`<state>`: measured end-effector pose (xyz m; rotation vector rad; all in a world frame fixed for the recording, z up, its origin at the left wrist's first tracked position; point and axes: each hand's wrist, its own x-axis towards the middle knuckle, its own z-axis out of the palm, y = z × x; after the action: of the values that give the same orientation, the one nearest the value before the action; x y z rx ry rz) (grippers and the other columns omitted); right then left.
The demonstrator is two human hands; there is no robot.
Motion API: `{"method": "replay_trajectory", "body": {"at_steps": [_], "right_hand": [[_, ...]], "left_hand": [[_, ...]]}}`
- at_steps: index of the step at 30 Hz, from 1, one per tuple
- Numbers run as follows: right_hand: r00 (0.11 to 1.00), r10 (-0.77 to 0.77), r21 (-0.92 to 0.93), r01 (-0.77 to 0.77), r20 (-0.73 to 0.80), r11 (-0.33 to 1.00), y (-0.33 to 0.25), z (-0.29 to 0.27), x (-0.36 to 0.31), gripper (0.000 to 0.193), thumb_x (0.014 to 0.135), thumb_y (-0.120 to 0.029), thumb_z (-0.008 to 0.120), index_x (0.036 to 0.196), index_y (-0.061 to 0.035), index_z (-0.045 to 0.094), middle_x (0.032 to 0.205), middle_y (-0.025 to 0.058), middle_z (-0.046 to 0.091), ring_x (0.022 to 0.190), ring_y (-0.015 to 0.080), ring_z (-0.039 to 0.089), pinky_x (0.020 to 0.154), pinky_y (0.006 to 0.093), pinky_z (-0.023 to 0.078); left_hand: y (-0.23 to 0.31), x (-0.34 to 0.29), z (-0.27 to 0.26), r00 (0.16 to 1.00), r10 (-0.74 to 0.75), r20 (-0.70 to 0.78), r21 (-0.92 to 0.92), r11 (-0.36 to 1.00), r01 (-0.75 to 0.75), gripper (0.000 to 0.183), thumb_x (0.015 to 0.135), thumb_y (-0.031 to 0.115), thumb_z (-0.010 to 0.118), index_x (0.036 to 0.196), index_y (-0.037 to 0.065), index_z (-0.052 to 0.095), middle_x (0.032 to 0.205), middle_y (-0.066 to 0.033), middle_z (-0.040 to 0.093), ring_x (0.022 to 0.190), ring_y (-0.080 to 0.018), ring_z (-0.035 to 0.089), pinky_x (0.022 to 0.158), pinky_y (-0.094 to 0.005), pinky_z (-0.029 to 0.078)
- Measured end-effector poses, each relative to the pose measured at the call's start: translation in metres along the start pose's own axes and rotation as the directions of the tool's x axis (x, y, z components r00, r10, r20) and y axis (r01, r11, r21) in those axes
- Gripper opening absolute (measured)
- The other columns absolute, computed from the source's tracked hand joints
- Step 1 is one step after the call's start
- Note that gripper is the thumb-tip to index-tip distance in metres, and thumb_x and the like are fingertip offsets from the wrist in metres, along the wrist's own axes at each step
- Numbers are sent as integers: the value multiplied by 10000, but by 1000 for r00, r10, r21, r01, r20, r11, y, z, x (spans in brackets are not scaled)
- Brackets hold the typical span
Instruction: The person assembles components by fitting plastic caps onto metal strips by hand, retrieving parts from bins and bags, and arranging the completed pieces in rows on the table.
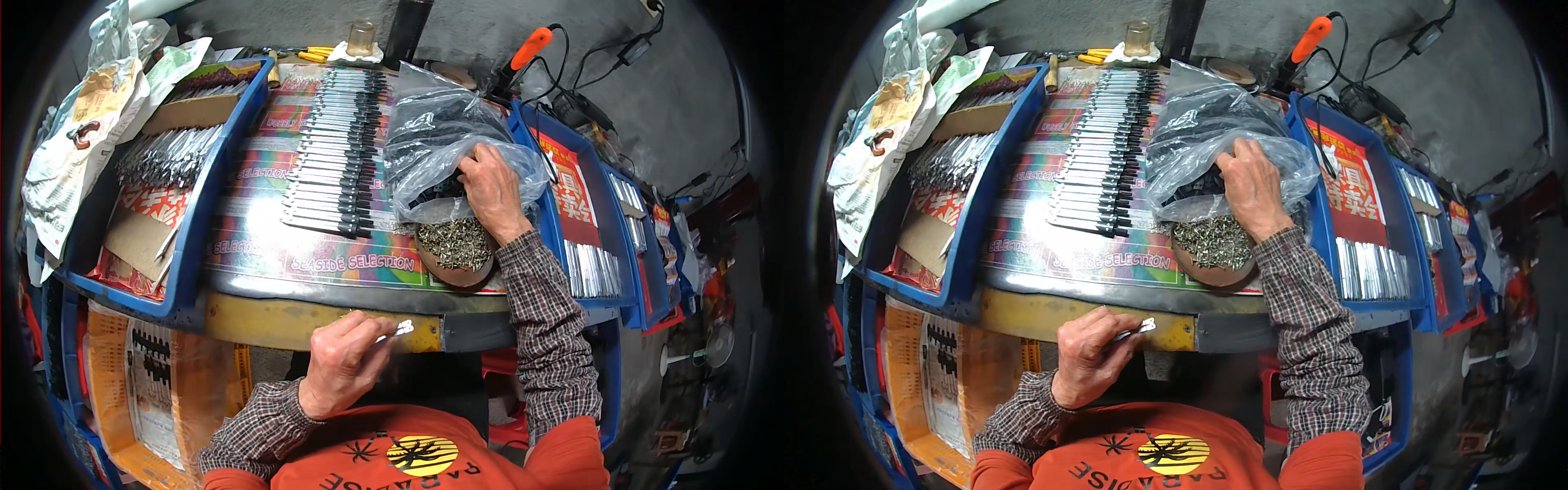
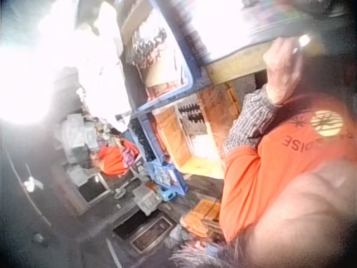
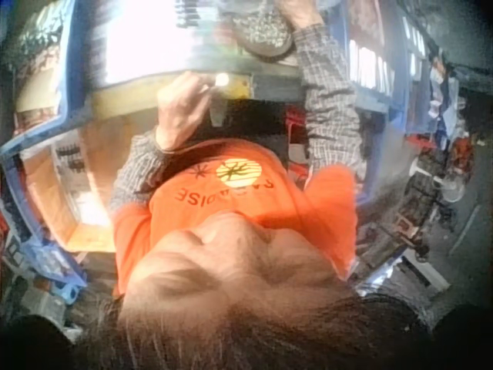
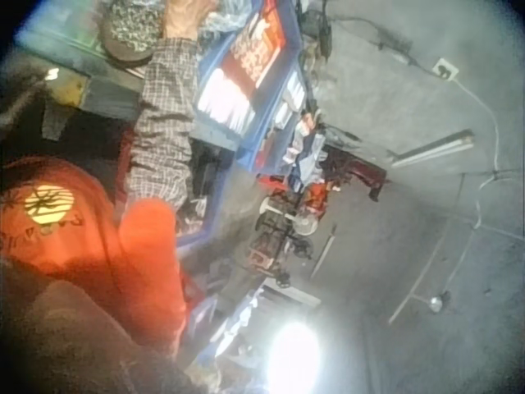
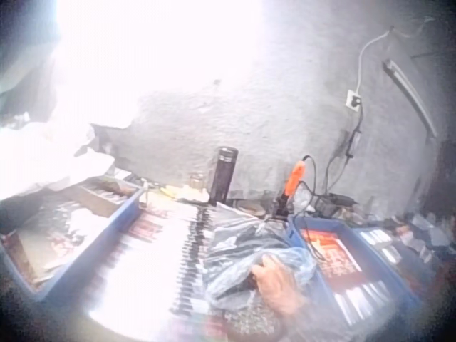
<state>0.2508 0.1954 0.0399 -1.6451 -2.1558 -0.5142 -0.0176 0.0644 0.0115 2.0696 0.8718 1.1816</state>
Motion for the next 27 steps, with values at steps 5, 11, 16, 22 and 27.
{"method": "replay_trajectory", "body": {"at_steps": [5, 11, 16, 22, 27], "right_hand": [[1000, -11, 9, 11, -8, 1000, 3, 3, 0, 164, 746, -62, 678, 906, -49, 643, 887, 107, 555, 916, 302, 561, 743, 409, 483], [999, -32, 37, 32, 4, 999, -7, -17, -20, 168, 808, -85, 640, 958, -22, 595, 887, 122, 595, 892, 311, 583, 737, 417, 483], [988, -80, 292, 116, -132, 949, -41, -55, -52, 156, 804, -51, 647, 951, -14, 613, 849, 145, 645, 800, 316, 620, 693, 399, 494], [989, 109, 776, -148, 103, 613, -86, -91, -122, 183, 810, -40, 683, 991, -9, 684, 844, 112, 656, 687, 217, 625, 622, 303, 493], [949, 183, 884, -307, 256, 352, -105, -99, -158, 169, 849, -55, 672, 1007, 5, 683, 876, 98, 641, 658, 121, 601, 582, 237, 500]], "left_hand": [[0, 0, 0, 1000, 4, -20, -16, 1000, -5, 186, 709, -30, 717, 874, 29, 654, 677, -94, 571, 560, -231, 559, 496, -326, 426], [7, -9, 0, 1000, -12, -4, -19, 1000, 12, 169, 719, -37, 710, 868, 23, 653, 655, -84, 554, 538, -212, 535, 484, -312, 408], [9, -14, -1, 1000, -6, -21, -11, 1000, 6, 157, 723, -28, 722, 855, 19, 651, 634, -77, 544, 525, -193, 528, 476, -304, 401], [17, -23, 6, 1000, -9, 28, -29, 1000, 9, 169, 719, -28, 723, 865, 17, 649, 643, -78, 554, 536, -197, 540, 489, -303, 412], [26, -28, 12, 996, -16, 82, -30, 999, 18, 182, 722, -8, 718, 878, 33, 634, 680, -86, 556, 557, -237, 554, 493, -333, 435]]}}
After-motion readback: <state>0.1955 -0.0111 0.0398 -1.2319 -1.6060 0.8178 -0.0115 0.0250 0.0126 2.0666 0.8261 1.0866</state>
